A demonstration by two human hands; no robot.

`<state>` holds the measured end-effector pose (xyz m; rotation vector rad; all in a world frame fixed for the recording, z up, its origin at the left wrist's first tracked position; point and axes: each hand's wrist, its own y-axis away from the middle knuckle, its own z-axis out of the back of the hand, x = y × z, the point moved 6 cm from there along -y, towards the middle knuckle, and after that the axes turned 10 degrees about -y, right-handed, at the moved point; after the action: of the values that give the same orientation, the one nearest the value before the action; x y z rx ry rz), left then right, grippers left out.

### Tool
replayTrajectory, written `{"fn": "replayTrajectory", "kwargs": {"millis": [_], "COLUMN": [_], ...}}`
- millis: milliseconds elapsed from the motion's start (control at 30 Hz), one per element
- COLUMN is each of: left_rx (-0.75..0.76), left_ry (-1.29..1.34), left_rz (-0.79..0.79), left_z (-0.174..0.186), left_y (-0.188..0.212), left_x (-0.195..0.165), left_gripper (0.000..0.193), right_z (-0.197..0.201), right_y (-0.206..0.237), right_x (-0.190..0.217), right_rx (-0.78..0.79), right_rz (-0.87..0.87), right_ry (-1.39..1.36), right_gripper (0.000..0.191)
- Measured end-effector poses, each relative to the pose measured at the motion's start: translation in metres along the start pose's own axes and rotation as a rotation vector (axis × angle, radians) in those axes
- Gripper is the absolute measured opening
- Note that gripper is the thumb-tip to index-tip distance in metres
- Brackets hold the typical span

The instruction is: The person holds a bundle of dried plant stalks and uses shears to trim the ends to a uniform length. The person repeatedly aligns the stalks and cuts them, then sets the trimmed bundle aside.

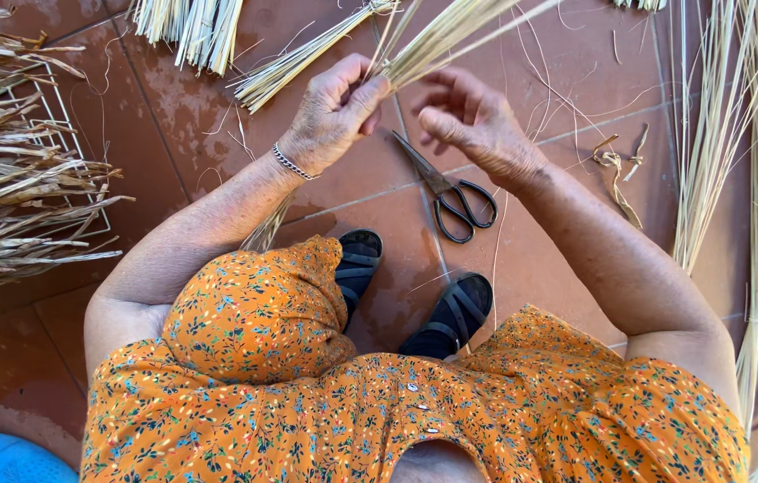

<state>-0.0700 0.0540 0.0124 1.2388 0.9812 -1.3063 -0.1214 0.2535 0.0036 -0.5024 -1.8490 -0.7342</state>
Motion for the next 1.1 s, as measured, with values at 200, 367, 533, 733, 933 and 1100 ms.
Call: {"fn": "replayTrajectory", "kwargs": {"millis": [200,367,533,733,933,1100], "left_rx": [-0.187,-0.154,0.002,0.205,-0.429,-0.454], "left_ry": [-0.505,-0.622,-0.188,-0.048,-0.843,-0.949], "left_rz": [-0.273,-0.319,-0.197,0.051,-0.484,-0.464], "left_z": [-0.002,-0.005,0.004,0.028,0.05,0.053], "left_y": [0.009,0.01,-0.008,-0.015,-0.009,-0.01], "left_x": [-0.031,-0.037,-0.02,-0.001,-0.031,-0.022], "left_gripper": [0.024,0.031,0.027,0.02,0.012,0.008], "right_z": [-0.012,-0.003,0.008,-0.004,-0.02,-0.049], "right_y": [-0.006,-0.024,-0.03,-0.043,-0.058,-0.049], "right_x": [0.044,0.041,0.045,0.032,0.008,0.027], "right_rx": [-0.081,-0.289,-0.218,-0.155,-0.368,-0.503], "right_rz": [0.177,0.17,0.215,0.365,0.214,0.569], "right_ry": [-0.288,-0.352,-0.393,-0.475,-0.217,0.428], "right_gripper": [0.07,0.04,0.026,0.021,0.027,0.032]}}
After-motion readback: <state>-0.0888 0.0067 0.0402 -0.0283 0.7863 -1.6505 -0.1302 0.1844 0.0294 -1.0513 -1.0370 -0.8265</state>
